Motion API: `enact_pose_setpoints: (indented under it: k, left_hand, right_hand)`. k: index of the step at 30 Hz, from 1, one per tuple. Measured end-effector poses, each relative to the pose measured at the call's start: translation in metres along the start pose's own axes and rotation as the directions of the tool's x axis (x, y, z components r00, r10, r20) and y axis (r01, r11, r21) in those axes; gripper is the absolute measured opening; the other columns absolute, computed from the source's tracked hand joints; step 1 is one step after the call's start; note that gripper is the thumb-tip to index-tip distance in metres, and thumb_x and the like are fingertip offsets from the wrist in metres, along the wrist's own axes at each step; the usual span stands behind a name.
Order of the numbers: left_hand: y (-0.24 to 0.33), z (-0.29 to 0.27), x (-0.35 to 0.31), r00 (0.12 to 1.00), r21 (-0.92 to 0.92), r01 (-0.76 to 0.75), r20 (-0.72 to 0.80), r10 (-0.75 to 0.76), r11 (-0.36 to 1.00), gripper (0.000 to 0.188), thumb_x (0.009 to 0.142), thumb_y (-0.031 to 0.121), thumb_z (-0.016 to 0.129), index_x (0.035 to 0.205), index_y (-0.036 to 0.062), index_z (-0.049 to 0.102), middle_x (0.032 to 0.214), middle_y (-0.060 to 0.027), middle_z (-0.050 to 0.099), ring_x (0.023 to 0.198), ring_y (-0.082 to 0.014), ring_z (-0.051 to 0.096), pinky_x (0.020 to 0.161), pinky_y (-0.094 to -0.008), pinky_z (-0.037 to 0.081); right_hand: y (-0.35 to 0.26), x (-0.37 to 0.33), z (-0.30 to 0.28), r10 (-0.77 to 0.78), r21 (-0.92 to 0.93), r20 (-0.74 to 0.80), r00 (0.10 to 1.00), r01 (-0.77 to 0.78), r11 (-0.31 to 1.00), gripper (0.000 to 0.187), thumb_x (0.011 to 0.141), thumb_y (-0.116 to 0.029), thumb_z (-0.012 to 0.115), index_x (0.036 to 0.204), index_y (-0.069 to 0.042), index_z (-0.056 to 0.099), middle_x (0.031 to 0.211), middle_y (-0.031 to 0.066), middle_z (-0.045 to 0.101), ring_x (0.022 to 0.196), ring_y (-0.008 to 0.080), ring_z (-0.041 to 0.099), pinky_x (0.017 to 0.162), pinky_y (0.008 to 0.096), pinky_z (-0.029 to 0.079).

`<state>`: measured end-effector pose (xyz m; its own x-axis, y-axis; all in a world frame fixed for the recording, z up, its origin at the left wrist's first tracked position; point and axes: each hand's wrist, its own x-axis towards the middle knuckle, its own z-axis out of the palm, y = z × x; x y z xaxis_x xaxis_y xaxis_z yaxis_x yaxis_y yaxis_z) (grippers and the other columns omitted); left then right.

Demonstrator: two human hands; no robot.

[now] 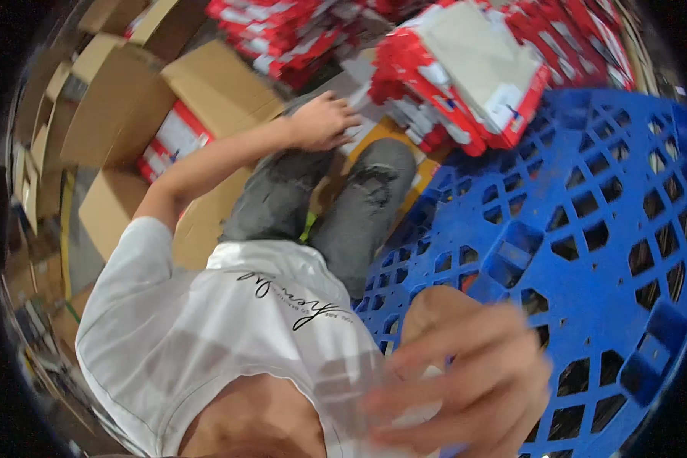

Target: The person sits on the floor in a warehouse and repeatedly picks up stacks of red envelopes from a blue crate. They fan the envelopes to inspect them, then place the stacks into cardboard boxes. The process is repeated continuously.

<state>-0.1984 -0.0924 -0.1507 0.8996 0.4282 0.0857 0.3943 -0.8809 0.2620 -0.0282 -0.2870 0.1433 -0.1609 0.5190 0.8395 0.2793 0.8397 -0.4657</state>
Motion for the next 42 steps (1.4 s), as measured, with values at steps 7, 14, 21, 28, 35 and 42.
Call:
enact_pose_setpoints:
  k: [7, 14, 21, 28, 35, 42]
  left_hand:
    - [-0.004, -0.004, 0.01, 0.985, -0.294, 0.127, -0.076, -0.156, 0.947, 0.033, 0.088, 0.027, 0.075, 0.112, 0.0055, 0.07, 0.107, -0.0116, 0.068, 0.104, -0.035, 0.064, 0.094, -0.045, 0.051]
    - [-0.08, -0.056, 0.209, 0.838, -0.453, 0.098, -0.444, -0.319, 0.886, 0.039, 0.09, 0.029, 0.075, 0.117, 0.0015, 0.07, 0.123, -0.024, 0.064, 0.12, -0.0397, 0.061, 0.102, -0.0483, 0.049]
    - [-0.144, -0.018, 0.311, 0.736, -0.528, 0.569, -0.015, -0.677, 0.63, 0.076, 0.079, 0.043, 0.082, 0.131, -0.0052, 0.056, 0.123, -0.0277, 0.068, 0.119, -0.0392, 0.066, 0.101, -0.047, 0.052]
    - [-0.096, -0.038, 0.319, 0.683, -0.51, 0.64, 0.036, -0.729, 0.574, 0.08, 0.08, 0.042, 0.079, 0.138, -0.0011, 0.045, 0.132, -0.0271, 0.064, 0.126, -0.0407, 0.062, 0.107, -0.0486, 0.049]
    - [-0.103, -0.036, 0.32, 0.647, -0.509, 0.667, 0.035, -0.762, 0.543, 0.076, 0.081, 0.037, 0.077, 0.138, -0.0004, 0.045, 0.133, -0.0268, 0.064, 0.127, -0.04, 0.062, 0.107, -0.0483, 0.049]
    - [-0.104, -0.027, 0.322, 0.672, -0.559, 0.617, 0.008, -0.74, 0.554, 0.074, 0.081, 0.035, 0.077, 0.138, -0.0018, 0.046, 0.134, -0.027, 0.062, 0.13, -0.0424, 0.058, 0.109, -0.0514, 0.047]
  right_hand:
    - [0.232, -0.104, -0.151, 0.768, 0.11, -0.402, 0.499, -0.806, 0.581, 0.035, 0.102, -0.015, 0.067, 0.132, 0.002, 0.065, 0.109, 0.0151, 0.074, 0.096, 0.0182, 0.072, 0.077, 0.0292, 0.058]
    - [0.431, -0.201, -0.275, 0.711, -0.298, -0.65, 0.268, -0.951, 0.087, 0.074, 0.086, -0.048, 0.081, 0.133, 0.006, 0.064, 0.108, 0.0209, 0.076, 0.102, 0.027, 0.073, 0.086, 0.0379, 0.056]
    - [0.444, -0.152, -0.227, 0.915, 0.047, -0.403, -0.005, -0.999, 0.016, 0.064, 0.084, -0.059, 0.078, 0.117, -0.005, 0.075, 0.101, 0.0076, 0.077, 0.087, 0.0234, 0.074, 0.079, 0.0433, 0.057]
    - [0.434, -0.152, -0.26, 0.938, 0.3, -0.329, -0.106, -0.954, -0.003, 0.067, 0.083, -0.056, 0.082, 0.118, -0.001, 0.072, 0.102, 0.0103, 0.075, 0.078, 0.0186, 0.072, 0.069, 0.0335, 0.057]
    - [0.429, -0.13, -0.24, 0.94, 0.201, -0.337, 0.047, -0.972, 0.12, 0.06, 0.088, -0.041, 0.082, 0.12, 0.009, 0.07, 0.111, 0.0171, 0.075, 0.093, 0.0235, 0.075, 0.082, 0.0372, 0.06]
    - [0.428, -0.128, -0.236, 0.902, 0.006, -0.42, 0.096, -0.994, 0.108, 0.049, 0.091, -0.037, 0.08, 0.117, 0.004, 0.074, 0.109, 0.0153, 0.076, 0.092, 0.0227, 0.075, 0.08, 0.0375, 0.059]
